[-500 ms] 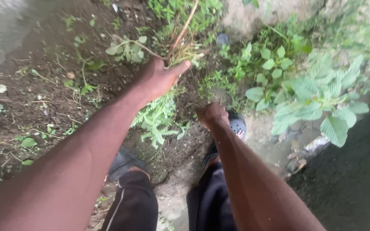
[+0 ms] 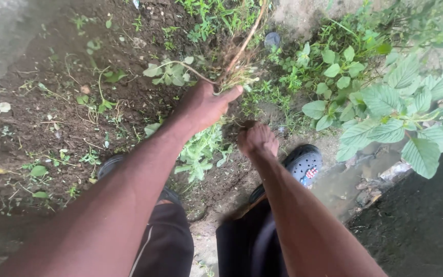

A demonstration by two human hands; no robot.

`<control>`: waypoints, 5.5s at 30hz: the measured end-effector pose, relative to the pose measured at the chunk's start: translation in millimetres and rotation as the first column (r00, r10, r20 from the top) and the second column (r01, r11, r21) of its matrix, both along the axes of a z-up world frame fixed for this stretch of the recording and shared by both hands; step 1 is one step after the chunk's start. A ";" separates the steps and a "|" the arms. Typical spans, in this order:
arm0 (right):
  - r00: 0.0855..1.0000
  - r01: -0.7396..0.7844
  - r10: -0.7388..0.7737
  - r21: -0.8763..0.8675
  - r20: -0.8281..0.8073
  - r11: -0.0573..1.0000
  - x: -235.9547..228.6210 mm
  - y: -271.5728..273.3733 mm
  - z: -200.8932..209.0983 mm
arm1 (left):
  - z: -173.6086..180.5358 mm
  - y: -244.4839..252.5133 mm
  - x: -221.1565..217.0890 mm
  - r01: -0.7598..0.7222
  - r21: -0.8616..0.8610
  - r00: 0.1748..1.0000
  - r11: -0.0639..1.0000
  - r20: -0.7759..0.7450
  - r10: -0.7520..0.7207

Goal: Pulling weeds from a patch of dirt and placing them into a plastic bag.

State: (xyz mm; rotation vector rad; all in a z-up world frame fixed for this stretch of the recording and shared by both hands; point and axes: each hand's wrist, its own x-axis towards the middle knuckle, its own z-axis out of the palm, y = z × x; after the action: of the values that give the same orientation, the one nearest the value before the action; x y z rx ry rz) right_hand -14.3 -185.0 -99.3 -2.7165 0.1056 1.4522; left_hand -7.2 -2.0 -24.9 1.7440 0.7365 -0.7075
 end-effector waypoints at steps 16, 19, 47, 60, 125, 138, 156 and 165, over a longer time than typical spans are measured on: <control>0.933 0.077 -0.293 0.679 0.210 0.730 59.2 2.9 108.6 | 45.6 -32.6 33.0 -0.207 -0.167 0.970 0.964 -0.164 0.180; 0.934 -0.050 -0.203 0.669 0.295 0.742 63.9 -8.1 101.1 | 51.1 -32.0 36.9 -0.204 -0.182 0.961 0.962 -0.225 0.161; 0.927 -0.268 0.167 0.283 0.334 0.921 87.5 -2.6 21.6 | 5.8 -11.7 23.4 -0.332 0.129 0.926 0.934 -0.145 0.349; 0.892 -0.258 0.115 0.283 0.436 0.924 98.7 -12.0 -32.0 | -4.4 -12.7 6.5 -0.305 0.129 0.930 0.943 -0.170 0.325; 0.909 0.021 -0.168 0.360 0.382 0.933 78.5 -56.0 42.6 | -6.6 -66.7 26.9 -0.187 0.064 0.964 0.980 -0.179 0.196; 0.916 -0.087 -0.023 0.253 0.400 0.963 98.0 -53.2 -8.5 | -35.7 -103.8 45.5 -0.208 0.086 0.957 0.974 -0.186 0.221; 0.930 -0.045 -0.086 0.344 0.356 0.938 124.6 -98.1 -39.5 | -46.4 -108.1 36.6 -0.162 0.098 0.957 0.982 -0.225 0.181; 0.958 -0.088 0.030 0.193 0.284 0.977 121.1 -98.0 -39.3 | -42.2 -104.3 31.6 -0.209 0.114 0.948 0.971 -0.220 0.230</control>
State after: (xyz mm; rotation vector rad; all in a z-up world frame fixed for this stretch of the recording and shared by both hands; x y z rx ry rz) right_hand 106.9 -283.0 -138.6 -2.7375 -0.1321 1.0097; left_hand 24.5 -106.3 -67.1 1.6421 1.1205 -0.7409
